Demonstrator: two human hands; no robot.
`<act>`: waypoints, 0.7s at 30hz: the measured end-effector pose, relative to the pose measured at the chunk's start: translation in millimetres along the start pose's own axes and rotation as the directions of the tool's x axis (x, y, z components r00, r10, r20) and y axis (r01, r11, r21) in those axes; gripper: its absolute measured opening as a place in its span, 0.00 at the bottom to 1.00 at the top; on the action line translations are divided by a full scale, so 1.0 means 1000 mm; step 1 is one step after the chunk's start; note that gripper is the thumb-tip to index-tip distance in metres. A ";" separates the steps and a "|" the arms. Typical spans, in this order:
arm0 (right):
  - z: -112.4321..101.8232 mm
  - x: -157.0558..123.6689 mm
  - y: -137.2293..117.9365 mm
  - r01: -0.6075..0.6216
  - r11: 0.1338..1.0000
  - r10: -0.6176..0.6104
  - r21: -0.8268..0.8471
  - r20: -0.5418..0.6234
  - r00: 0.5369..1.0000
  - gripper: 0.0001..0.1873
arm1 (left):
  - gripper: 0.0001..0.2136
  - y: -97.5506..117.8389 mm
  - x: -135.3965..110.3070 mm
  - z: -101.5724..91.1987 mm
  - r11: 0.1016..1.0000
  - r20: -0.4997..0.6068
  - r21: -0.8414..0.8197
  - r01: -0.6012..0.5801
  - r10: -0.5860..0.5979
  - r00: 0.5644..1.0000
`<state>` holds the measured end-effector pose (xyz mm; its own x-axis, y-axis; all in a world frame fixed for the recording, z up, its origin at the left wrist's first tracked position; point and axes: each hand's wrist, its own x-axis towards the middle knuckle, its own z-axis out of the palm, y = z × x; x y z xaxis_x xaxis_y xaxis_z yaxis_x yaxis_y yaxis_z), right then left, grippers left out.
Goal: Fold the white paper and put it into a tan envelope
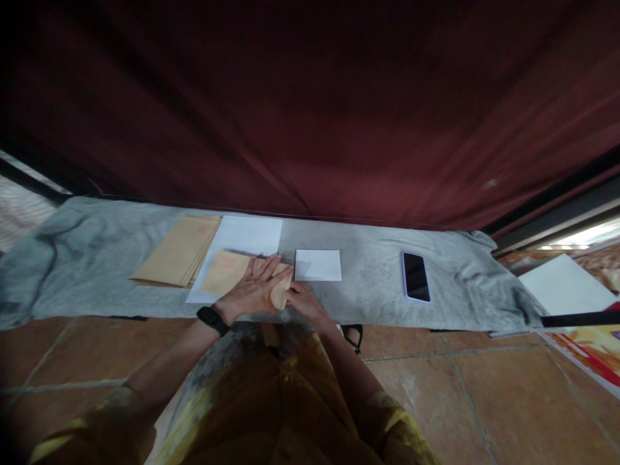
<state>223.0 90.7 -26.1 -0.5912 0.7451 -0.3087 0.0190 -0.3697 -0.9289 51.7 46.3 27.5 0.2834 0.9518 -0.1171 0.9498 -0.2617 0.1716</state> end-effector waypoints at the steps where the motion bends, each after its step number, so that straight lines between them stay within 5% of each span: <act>1: 0.000 -0.001 -0.001 -0.003 1.000 0.003 -0.004 0.009 1.000 0.08 | 0.57 -0.001 0.001 0.001 1.000 0.009 -0.009 0.005 -0.005 1.000; 9: 0.000 0.001 0.002 0.048 0.997 -0.048 -0.060 0.001 0.999 0.08 | 0.58 -0.007 0.002 0.003 0.998 0.021 -0.067 0.002 -0.001 1.000; 21: 0.002 0.010 0.013 0.008 0.953 -0.073 -0.304 -0.202 0.977 0.08 | 0.59 -0.011 0.004 0.000 0.992 0.056 -0.125 0.014 -0.007 0.998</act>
<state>215.7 92.3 -41.2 -0.4162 0.8667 -0.2748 0.2582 -0.1771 -0.9497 42.7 52.9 25.4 0.2841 0.9430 -0.1732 0.9296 -0.2266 0.2908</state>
